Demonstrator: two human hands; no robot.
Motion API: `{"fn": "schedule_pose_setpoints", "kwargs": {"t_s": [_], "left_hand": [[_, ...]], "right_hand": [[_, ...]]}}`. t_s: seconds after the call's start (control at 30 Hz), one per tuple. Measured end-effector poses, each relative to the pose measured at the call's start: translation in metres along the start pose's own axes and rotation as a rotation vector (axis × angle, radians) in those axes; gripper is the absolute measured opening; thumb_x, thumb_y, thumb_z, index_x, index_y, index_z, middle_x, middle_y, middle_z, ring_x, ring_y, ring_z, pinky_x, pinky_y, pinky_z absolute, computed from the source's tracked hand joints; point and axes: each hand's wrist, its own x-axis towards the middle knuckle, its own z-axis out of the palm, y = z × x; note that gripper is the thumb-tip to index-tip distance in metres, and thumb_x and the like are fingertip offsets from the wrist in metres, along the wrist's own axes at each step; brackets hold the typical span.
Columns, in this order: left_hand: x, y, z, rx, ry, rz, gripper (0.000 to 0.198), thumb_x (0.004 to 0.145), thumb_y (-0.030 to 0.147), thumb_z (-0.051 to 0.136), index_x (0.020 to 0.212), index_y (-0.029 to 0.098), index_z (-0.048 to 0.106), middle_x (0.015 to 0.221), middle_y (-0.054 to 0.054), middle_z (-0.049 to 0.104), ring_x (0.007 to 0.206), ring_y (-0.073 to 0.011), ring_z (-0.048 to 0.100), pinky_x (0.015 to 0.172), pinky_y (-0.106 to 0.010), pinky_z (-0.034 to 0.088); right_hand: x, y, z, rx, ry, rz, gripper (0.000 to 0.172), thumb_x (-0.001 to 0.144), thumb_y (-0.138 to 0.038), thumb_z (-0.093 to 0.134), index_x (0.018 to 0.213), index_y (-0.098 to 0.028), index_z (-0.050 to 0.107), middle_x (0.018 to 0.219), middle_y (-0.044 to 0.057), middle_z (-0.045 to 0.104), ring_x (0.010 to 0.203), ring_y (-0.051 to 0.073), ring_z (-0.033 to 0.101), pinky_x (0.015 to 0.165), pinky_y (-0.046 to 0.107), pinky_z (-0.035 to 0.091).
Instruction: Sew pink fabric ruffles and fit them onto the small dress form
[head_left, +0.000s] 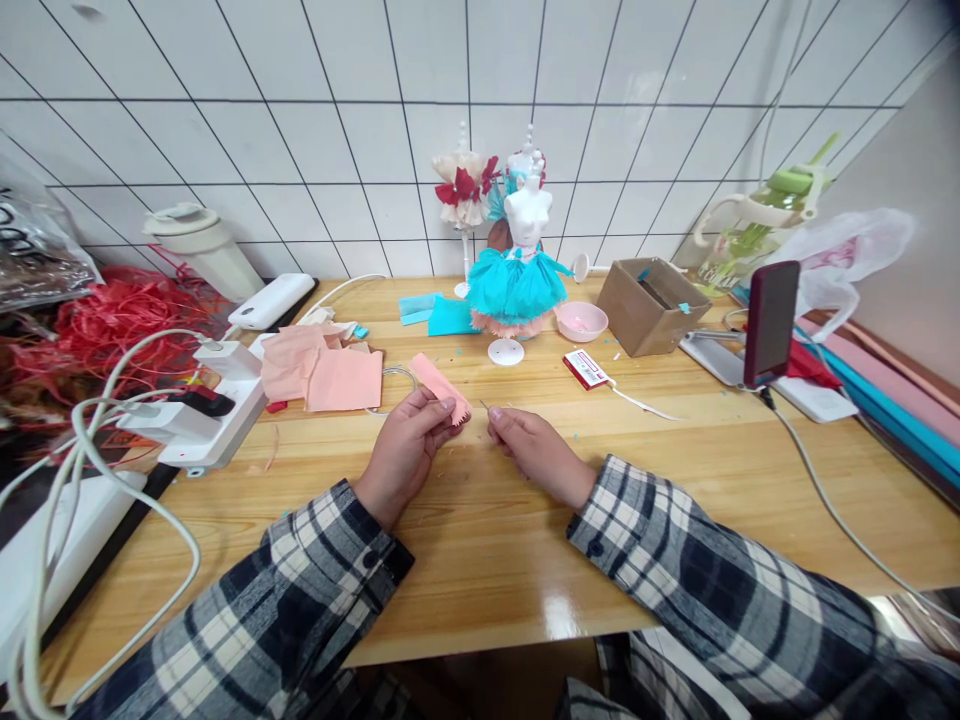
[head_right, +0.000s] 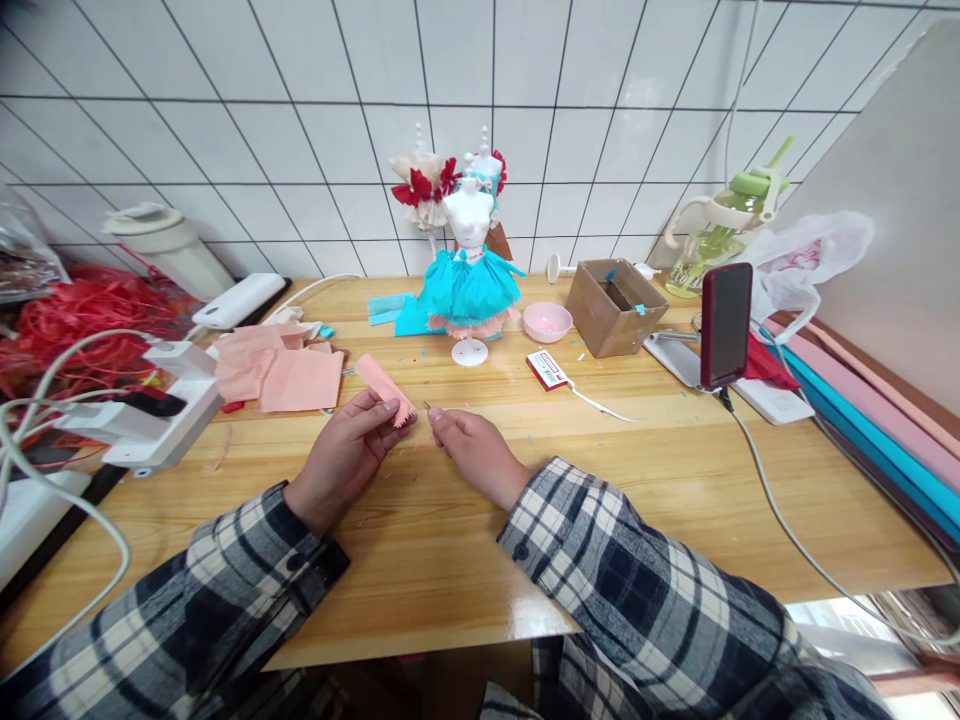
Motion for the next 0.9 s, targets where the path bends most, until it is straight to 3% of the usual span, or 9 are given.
{"fn": "schedule_pose_setpoints", "kwargs": {"t_s": [0.1, 0.23, 0.37, 0.57, 0.77, 0.9], "left_hand": [[-0.0010, 0.0006, 0.0009, 0.026, -0.003, -0.021, 0.019, 0.071, 0.024, 0.075, 0.084, 0.015, 0.065, 0.082, -0.001, 0.068, 0.076, -0.0112, 0.062, 0.073, -0.022, 0.049], [-0.0021, 0.0000, 0.0026, 0.086, -0.030, -0.046, 0.024, 0.068, 0.026, 0.077, 0.086, 0.015, 0.065, 0.082, -0.002, 0.070, 0.074, -0.0130, 0.064, 0.072, -0.024, 0.051], [-0.0020, -0.0006, 0.0037, 0.110, -0.072, -0.049, 0.028, 0.067, 0.025, 0.079, 0.088, 0.016, 0.063, 0.079, -0.001, 0.070, 0.071, -0.0123, 0.064, 0.071, -0.024, 0.051], [-0.0010, -0.0013, 0.0031, 0.170, -0.086, -0.030, 0.024, 0.068, 0.026, 0.078, 0.083, 0.016, 0.062, 0.074, -0.001, 0.068, 0.069, -0.0130, 0.063, 0.069, -0.024, 0.050], [-0.0033, -0.0027, 0.0029, 0.253, -0.056, 0.025, 0.022, 0.069, 0.028, 0.079, 0.081, 0.016, 0.066, 0.078, -0.003, 0.071, 0.074, -0.0156, 0.064, 0.069, -0.026, 0.049], [-0.0046, -0.0038, 0.0039, 0.242, -0.088, -0.016, 0.022, 0.069, 0.029, 0.079, 0.081, 0.015, 0.067, 0.080, -0.005, 0.072, 0.076, -0.0171, 0.065, 0.071, -0.027, 0.050]], "right_hand": [[0.0003, -0.0014, -0.0010, 0.020, 0.104, -0.056, 0.036, 0.089, -0.052, 0.048, 0.078, -0.019, 0.053, 0.068, -0.003, 0.046, 0.064, 0.013, 0.043, 0.060, 0.025, 0.035], [0.0007, -0.0030, -0.0020, 0.025, 0.093, -0.067, 0.031, 0.082, -0.045, 0.061, 0.091, -0.016, 0.059, 0.078, -0.001, 0.056, 0.071, 0.013, 0.049, 0.067, 0.026, 0.039], [0.0021, -0.0028, -0.0032, 0.022, 0.064, -0.080, 0.024, 0.080, -0.039, 0.062, 0.086, -0.016, 0.062, 0.081, 0.001, 0.061, 0.075, 0.014, 0.053, 0.070, 0.027, 0.040], [0.0037, 0.0007, -0.0061, 0.009, 0.047, -0.057, 0.017, 0.080, -0.033, 0.060, 0.075, -0.016, 0.060, 0.071, -0.002, 0.056, 0.069, 0.013, 0.049, 0.066, 0.026, 0.038], [0.0038, 0.0036, -0.0065, 0.138, 0.088, -0.062, 0.023, 0.081, -0.037, 0.059, 0.090, -0.016, 0.062, 0.081, 0.000, 0.059, 0.074, 0.014, 0.051, 0.069, 0.026, 0.039], [0.0028, 0.0014, -0.0065, 0.020, 0.068, -0.064, 0.022, 0.079, -0.038, 0.063, 0.084, -0.017, 0.063, 0.076, -0.002, 0.058, 0.069, 0.013, 0.048, 0.065, 0.025, 0.037]]}}
